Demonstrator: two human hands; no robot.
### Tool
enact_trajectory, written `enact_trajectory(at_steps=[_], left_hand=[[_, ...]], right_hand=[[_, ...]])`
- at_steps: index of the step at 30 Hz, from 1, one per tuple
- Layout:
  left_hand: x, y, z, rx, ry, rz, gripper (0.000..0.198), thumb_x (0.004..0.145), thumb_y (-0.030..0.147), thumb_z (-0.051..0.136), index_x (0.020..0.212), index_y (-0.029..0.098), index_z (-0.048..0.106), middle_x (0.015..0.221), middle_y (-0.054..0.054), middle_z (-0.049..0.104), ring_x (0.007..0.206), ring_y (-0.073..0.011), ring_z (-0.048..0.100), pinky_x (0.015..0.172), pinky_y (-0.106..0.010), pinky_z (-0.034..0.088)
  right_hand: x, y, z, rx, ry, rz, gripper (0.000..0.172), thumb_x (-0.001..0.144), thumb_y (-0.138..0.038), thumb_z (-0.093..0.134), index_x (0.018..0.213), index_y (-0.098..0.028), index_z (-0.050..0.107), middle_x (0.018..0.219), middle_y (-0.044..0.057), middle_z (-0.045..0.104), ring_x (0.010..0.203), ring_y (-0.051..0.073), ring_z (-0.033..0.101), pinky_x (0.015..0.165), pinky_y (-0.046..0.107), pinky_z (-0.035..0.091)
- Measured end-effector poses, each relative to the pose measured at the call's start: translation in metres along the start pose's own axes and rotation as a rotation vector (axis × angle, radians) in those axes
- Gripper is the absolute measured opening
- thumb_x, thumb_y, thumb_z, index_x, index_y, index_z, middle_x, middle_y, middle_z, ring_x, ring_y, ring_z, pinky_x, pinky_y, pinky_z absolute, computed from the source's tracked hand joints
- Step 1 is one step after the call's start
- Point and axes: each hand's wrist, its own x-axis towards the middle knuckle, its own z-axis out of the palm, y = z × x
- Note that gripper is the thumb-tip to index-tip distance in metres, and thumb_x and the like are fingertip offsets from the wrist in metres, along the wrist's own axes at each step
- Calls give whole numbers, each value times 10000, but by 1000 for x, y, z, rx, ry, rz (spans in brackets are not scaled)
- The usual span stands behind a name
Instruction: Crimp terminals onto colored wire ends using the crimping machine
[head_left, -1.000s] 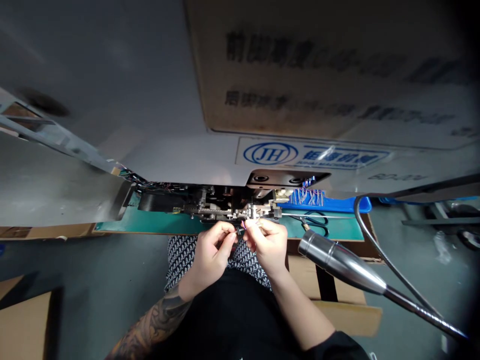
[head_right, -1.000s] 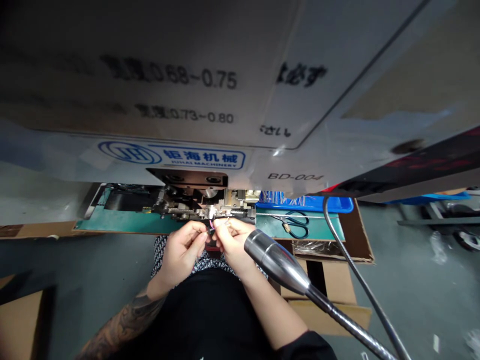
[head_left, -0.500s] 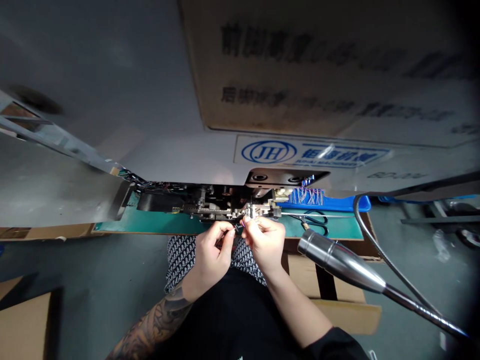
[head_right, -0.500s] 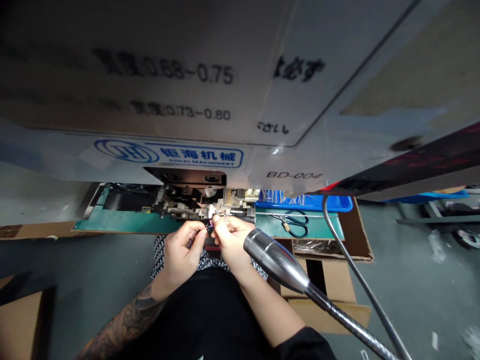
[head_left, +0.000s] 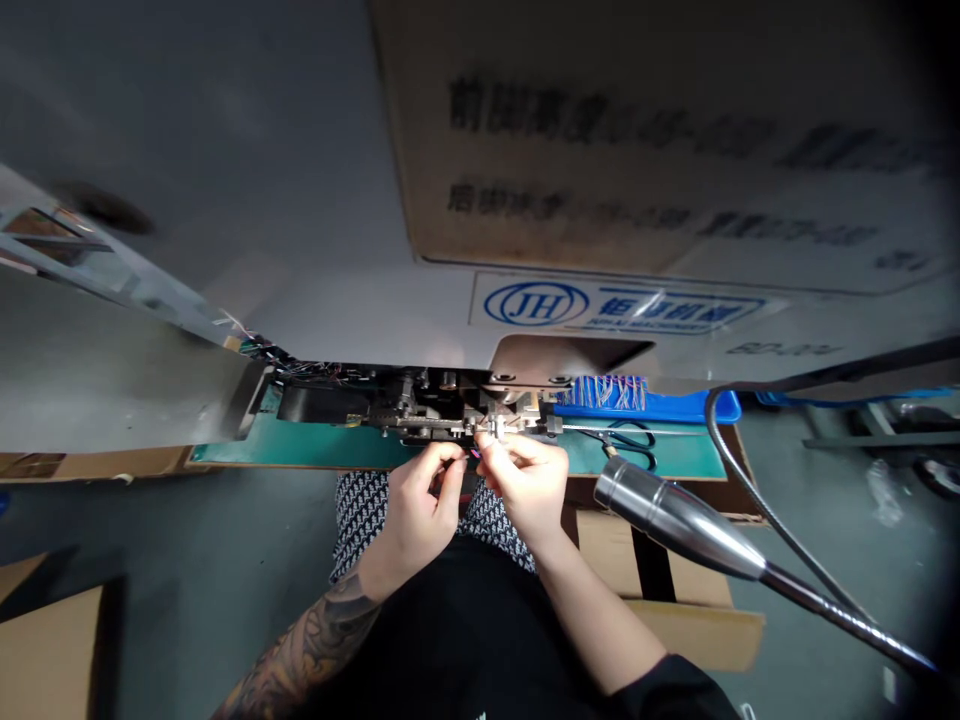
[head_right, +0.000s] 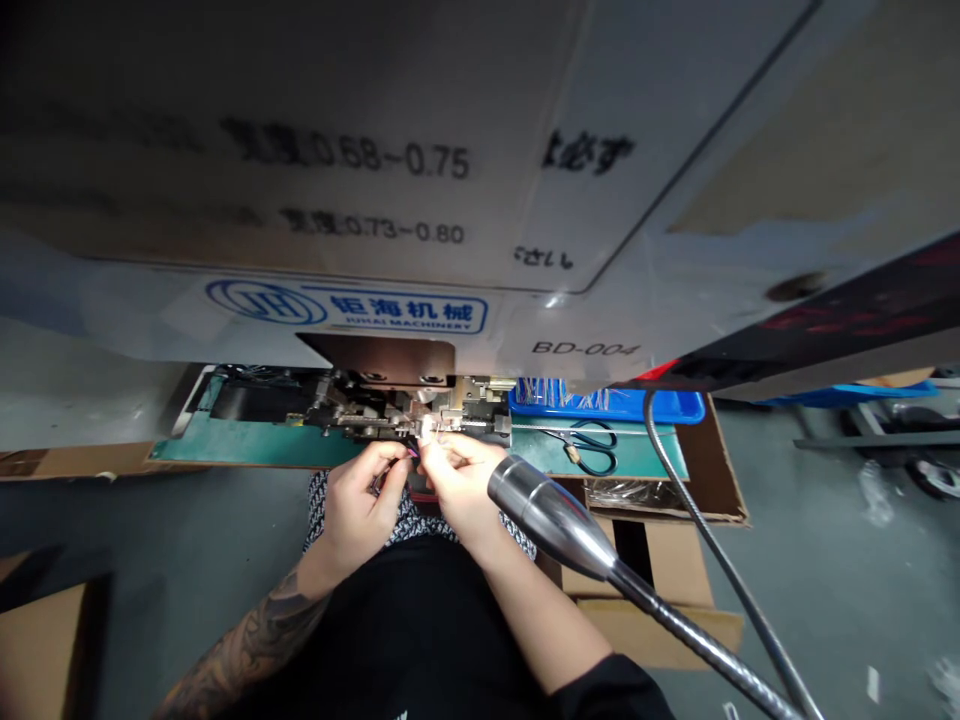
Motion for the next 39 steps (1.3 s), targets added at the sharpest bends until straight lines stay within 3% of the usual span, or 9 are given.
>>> enact_trajectory(at_steps=[4,8,11,14,18,22,30,39], left_hand=[[3,-1,-8,-155,-163,-154,129,1035,228,625,945,179,703,745,-16,727,619,-132,649,622,-233,498],[9,-1,-15,-570,-381,-479,202,1013,349,649,922,170,663,729,-18,688,499,-92,505,485,-213,392],[12,-1,-14,-718,-434,-592,223,969,374,691,909,165,642,729,-15,679,440,-55,382,434,-200,298],[10,2,-10,-671,-364,-552,208,970,364,693,918,168,651,713,-13,677,456,-68,420,444,-202,318],[6,6,-3,-441,-227,-384,165,1007,313,666,927,170,677,722,-24,705,554,-117,581,528,-221,429],[5,9,1,-336,-175,-291,155,1031,271,631,929,168,686,733,-28,730,570,-130,628,550,-231,459],[4,9,2,-308,-139,-267,132,1035,249,631,953,170,697,747,-28,754,581,-136,673,552,-223,485],[4,9,2,-292,-135,-269,131,1036,241,631,950,169,700,752,-23,751,604,-138,693,562,-212,494]], right_hand=[[0,2,-7,22,-142,12,264,915,-438,834,836,-189,866,519,-24,616,440,103,456,440,233,402],[1,1,-14,61,-213,66,349,937,-503,812,795,-186,842,577,8,696,436,108,518,414,219,415],[1,-2,-14,66,-178,65,415,934,-520,815,687,-188,781,552,7,683,411,100,500,388,211,379],[0,-5,-10,51,-111,21,481,943,-493,810,584,-193,699,480,-20,602,394,88,451,404,215,369],[-1,-11,-5,36,-22,14,507,959,-468,797,551,-201,656,461,-39,554,411,90,436,447,233,386],[1,-13,-4,48,-18,15,516,953,-475,805,538,-213,646,464,-40,542,427,98,421,464,252,386],[3,-4,-2,80,0,40,512,947,-474,801,529,-218,655,444,-44,522,404,95,386,447,257,346],[-1,-12,2,68,24,44,496,971,-424,784,544,-214,644,464,-49,523,426,92,399,473,255,361]])
